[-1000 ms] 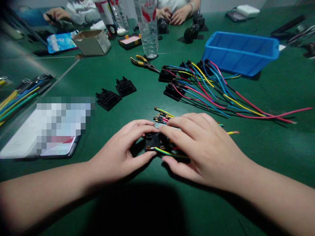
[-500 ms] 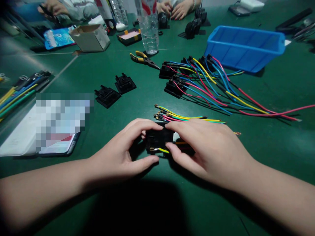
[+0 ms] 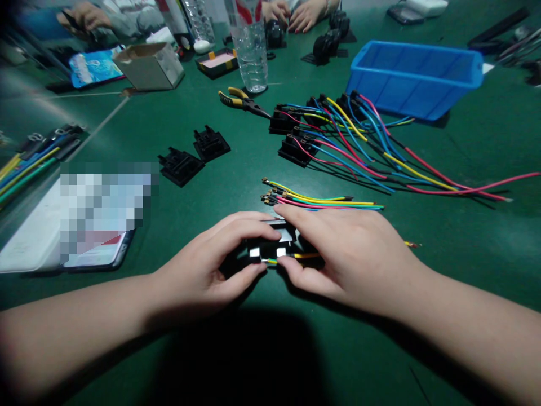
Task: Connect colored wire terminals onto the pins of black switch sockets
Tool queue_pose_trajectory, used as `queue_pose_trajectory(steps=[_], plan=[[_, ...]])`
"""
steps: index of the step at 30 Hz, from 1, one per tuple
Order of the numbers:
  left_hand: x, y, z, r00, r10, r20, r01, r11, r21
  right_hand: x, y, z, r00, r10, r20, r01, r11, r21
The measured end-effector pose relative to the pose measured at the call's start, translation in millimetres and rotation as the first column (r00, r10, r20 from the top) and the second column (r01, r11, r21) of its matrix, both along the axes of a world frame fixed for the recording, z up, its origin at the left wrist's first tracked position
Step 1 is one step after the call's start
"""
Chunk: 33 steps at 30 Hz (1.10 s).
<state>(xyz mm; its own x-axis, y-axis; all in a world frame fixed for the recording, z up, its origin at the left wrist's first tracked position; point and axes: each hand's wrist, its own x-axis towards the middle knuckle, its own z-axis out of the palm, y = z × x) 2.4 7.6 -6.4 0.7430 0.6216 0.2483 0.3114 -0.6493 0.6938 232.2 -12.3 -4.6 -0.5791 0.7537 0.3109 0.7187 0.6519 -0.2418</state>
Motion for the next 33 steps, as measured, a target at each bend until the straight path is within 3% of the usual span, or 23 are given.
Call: queue_pose_trajectory(steps=[5, 10, 20, 24, 28, 33], plan=[[-0.4, -1.0, -0.9, 1.0, 0.018, 0.021, -0.017, 1.0, -0.022, -0.6, -0.4, 0.6, 1.0, -0.001, -0.008, 0.001, 1.0, -0.003], [-0.7, -2.4, -5.2, 0.99, 0.062, 0.13, -0.048, 0.993, -0.107, -0.3, 1.0, 1.8, 0.996, 0.081, -0.032, -0.082, 0.996, -0.025], [-0.4, -3.4, 7.1, 0.995, 0.088, -0.041, -0.09, 0.995, -0.041, -2.8, 0.7, 2.8, 0.994, 0.092, -0.052, -0.094, 0.995, -0.032], [-1.1, -1.5, 4.5, 0.998, 0.062, -0.01, -0.062, 0.996, -0.059, -1.7, 0.2, 3.1, 0.997, 0.068, -0.027, -0.069, 0.996, -0.054], [-1.1, 1.8, -0.1, 0.992, 0.106, 0.068, -0.093, 0.982, -0.167, -1.0, 0.4, 3.1, 1.0, 0.014, -0.018, -0.014, 1.0, 0.027], [-0.5, 2.0, 1.7, 0.987, 0.162, 0.01, -0.159, 0.975, -0.156, -2.1, 2.9, 3.7, 0.997, 0.081, -0.006, -0.081, 0.994, 0.074]])
